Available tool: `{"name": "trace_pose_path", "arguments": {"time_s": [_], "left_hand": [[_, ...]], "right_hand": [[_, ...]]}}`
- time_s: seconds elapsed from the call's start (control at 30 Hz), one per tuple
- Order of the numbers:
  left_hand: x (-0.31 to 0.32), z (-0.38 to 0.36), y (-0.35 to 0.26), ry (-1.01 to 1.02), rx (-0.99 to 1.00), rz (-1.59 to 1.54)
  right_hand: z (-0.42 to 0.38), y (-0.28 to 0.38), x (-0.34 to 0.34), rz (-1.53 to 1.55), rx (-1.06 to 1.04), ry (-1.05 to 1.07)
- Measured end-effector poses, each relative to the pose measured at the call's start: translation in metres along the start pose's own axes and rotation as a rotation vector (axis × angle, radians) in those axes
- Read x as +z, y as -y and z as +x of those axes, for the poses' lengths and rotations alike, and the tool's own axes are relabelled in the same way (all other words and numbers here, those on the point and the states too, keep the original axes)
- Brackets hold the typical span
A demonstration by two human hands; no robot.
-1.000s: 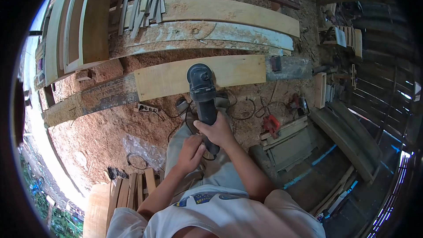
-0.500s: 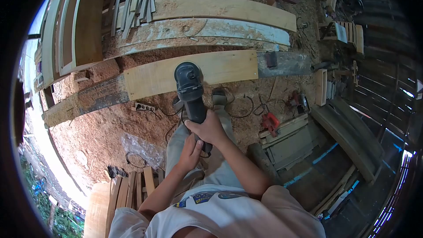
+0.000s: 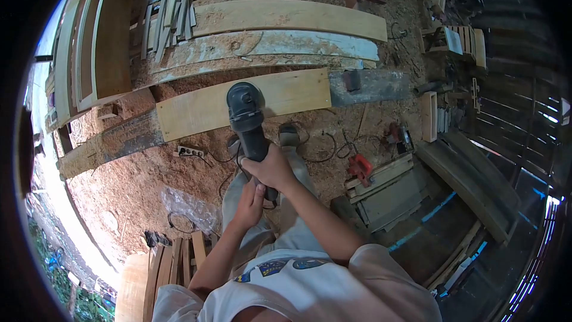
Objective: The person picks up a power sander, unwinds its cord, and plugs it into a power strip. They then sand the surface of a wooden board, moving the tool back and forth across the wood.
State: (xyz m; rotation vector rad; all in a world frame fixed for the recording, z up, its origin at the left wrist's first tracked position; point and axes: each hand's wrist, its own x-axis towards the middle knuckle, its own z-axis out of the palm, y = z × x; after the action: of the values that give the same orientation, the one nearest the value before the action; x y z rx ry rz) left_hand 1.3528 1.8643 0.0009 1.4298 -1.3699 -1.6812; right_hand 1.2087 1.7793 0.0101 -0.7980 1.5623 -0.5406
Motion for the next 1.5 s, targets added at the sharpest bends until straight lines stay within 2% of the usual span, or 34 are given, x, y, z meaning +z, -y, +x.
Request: {"name": "trace_pose_path", "arguments": {"time_s": [0.1,0.17,0.2,0.3,0.4,0.47,0.53,0.6,0.67,0.77,0.87,0.93,0.97,1.0,1.07,1.13,1.2,1.23,1.33,1.4,1.47,1.5], "left_hand": [[0.014,0.008,-0.009,0.072,-0.004,0.014],[0.027,0.018,-0.018,0.128,-0.039,-0.008],[0.034,0.022,-0.022,0.187,-0.073,-0.027],[0.042,0.021,-0.019,0.105,-0.023,0.020],[0.031,0.016,-0.009,0.023,0.021,0.005],[0.021,0.012,-0.004,-0.005,0.050,0.005],[0.018,0.011,-0.003,-0.111,0.079,0.092],[0.022,0.018,-0.004,-0.067,0.054,0.009],[0.037,0.028,-0.006,0.065,0.045,-0.004],[0.071,0.037,-0.006,0.066,0.031,0.028],[0.070,0.034,-0.019,0.009,0.001,0.027],[0.051,0.030,-0.029,-0.035,-0.128,-0.112],[0.051,0.023,-0.005,-0.135,-0.064,-0.073],[0.046,0.022,-0.011,-0.128,-0.066,-0.068],[0.036,0.020,-0.026,-0.151,-0.031,-0.005],[0.044,0.022,-0.020,-0.086,-0.050,-0.075],[0.059,0.033,-0.041,-0.013,-0.015,-0.050],[0.072,0.036,-0.033,-0.050,0.059,-0.067],[0.072,0.048,-0.058,-0.061,-0.016,-0.196],[0.061,0.049,-0.046,-0.040,-0.022,-0.144],[0.058,0.045,-0.031,-0.094,0.065,0.004],[0.057,0.033,-0.036,-0.042,-0.029,0.005]], "right_hand": [[-0.003,-0.001,-0.015,0.040,0.015,-0.010],[-0.010,0.003,-0.039,0.187,0.159,-0.069],[-0.011,0.005,-0.045,0.184,0.156,-0.067],[-0.009,0.006,-0.052,0.220,0.130,-0.096],[0.003,0.005,-0.029,0.125,0.131,-0.032],[0.009,0.014,-0.013,-0.128,-0.102,-0.003],[0.006,0.025,-0.012,-0.150,-0.085,-0.025],[0.006,0.021,-0.019,-0.178,-0.070,-0.035],[0.007,0.000,-0.042,0.092,0.096,-0.087],[0.000,0.012,-0.073,0.204,0.192,-0.132],[0.008,0.006,-0.068,0.063,0.128,-0.058],[0.016,0.011,-0.045,-0.012,0.097,-0.022],[0.019,0.016,-0.032,-0.093,0.065,0.010],[0.019,0.020,-0.027,-0.175,0.033,0.039],[0.013,0.027,-0.030,-0.154,0.026,0.019],[0.008,0.026,-0.036,-0.145,0.017,0.008],[0.008,0.014,-0.061,-0.013,0.110,-0.022],[0.007,0.011,-0.070,0.077,0.132,-0.017],[0.014,0.023,-0.073,0.110,0.122,-0.027],[0.019,0.035,-0.063,0.050,0.119,-0.002],[0.017,0.037,-0.060,0.000,0.111,0.022],[0.010,0.033,-0.060,-0.024,0.103,0.009]]}}
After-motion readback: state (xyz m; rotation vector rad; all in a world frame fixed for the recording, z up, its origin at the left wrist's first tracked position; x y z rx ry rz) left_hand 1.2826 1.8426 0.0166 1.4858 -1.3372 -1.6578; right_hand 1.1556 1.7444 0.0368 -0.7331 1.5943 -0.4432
